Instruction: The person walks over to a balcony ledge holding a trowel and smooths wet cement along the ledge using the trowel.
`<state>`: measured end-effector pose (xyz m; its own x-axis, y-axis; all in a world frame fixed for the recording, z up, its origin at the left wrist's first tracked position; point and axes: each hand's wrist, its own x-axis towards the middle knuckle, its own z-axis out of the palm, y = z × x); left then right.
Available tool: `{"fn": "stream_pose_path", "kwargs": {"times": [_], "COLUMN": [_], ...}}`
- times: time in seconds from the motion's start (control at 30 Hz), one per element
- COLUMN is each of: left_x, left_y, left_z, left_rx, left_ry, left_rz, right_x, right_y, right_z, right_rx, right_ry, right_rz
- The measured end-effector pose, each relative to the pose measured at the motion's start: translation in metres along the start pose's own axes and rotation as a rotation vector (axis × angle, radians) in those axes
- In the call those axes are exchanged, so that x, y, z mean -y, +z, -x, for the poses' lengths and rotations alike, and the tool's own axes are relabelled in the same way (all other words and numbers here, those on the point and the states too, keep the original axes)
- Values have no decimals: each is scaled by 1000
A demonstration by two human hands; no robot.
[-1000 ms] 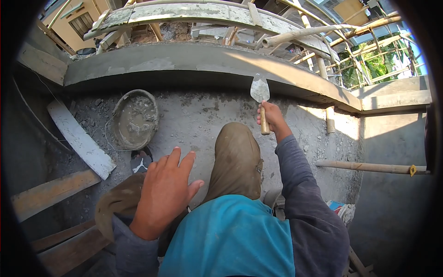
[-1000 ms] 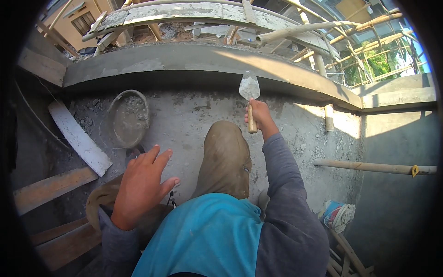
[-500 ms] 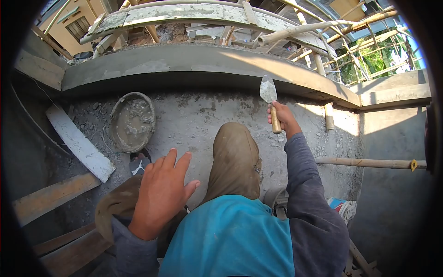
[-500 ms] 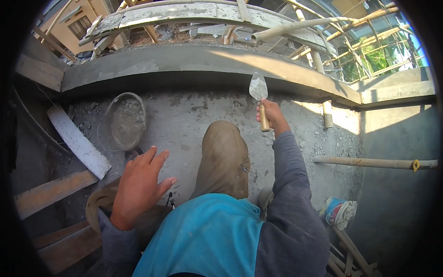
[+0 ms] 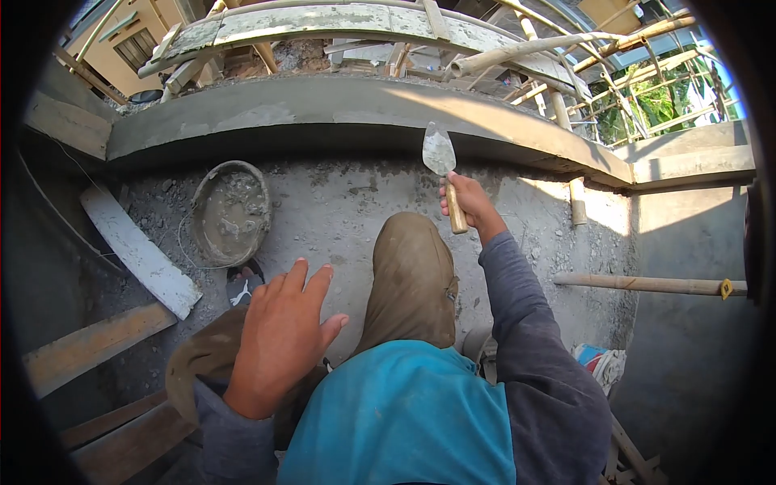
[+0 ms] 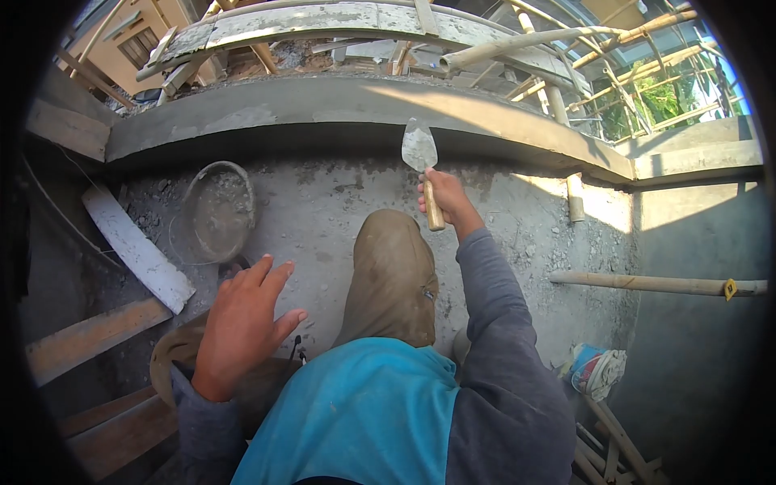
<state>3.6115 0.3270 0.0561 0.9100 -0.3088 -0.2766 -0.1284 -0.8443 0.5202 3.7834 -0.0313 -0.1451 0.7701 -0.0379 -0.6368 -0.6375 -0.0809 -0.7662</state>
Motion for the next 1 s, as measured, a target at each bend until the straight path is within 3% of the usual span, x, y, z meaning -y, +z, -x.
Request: {"fn": "stream_pose_path", "kwargs": {"times": [0.13, 0.37, 0.6, 0.67, 0.7, 0.73, 0.8, 0.9, 1.0], "left_x": [-2, 4, 2, 1, 2, 3, 2, 3, 2], "left_y": [-1, 1, 0, -1, 0, 1, -1, -2, -4], "left_z": [-2, 4, 4, 3, 3, 4, 4, 6, 8], "left_rx": [5, -18, -42, -2, -17, -33, -12, -19, -38], "left_ry": [1, -17, 10, -26, -12, 1, -16, -27, -15], "left_rz": [-1, 11, -24, 13, 5, 0, 12, 20, 25], "right_x": [6, -6, 4, 11, 22, 30, 43, 66, 86], "right_y": [39, 35, 66, 69, 72, 73, 68, 45, 31], "right_z": [10, -3, 4, 6, 14, 23, 39, 35, 28], "right_rx": [104, -147, 33, 170, 75, 79, -136, -194, -221], "right_ry": [-36, -36, -6, -149, -388, -386, -619, -644, -640], "right_rz": [98, -147, -30, 545, 968, 975, 1468, 1730, 1800]}}
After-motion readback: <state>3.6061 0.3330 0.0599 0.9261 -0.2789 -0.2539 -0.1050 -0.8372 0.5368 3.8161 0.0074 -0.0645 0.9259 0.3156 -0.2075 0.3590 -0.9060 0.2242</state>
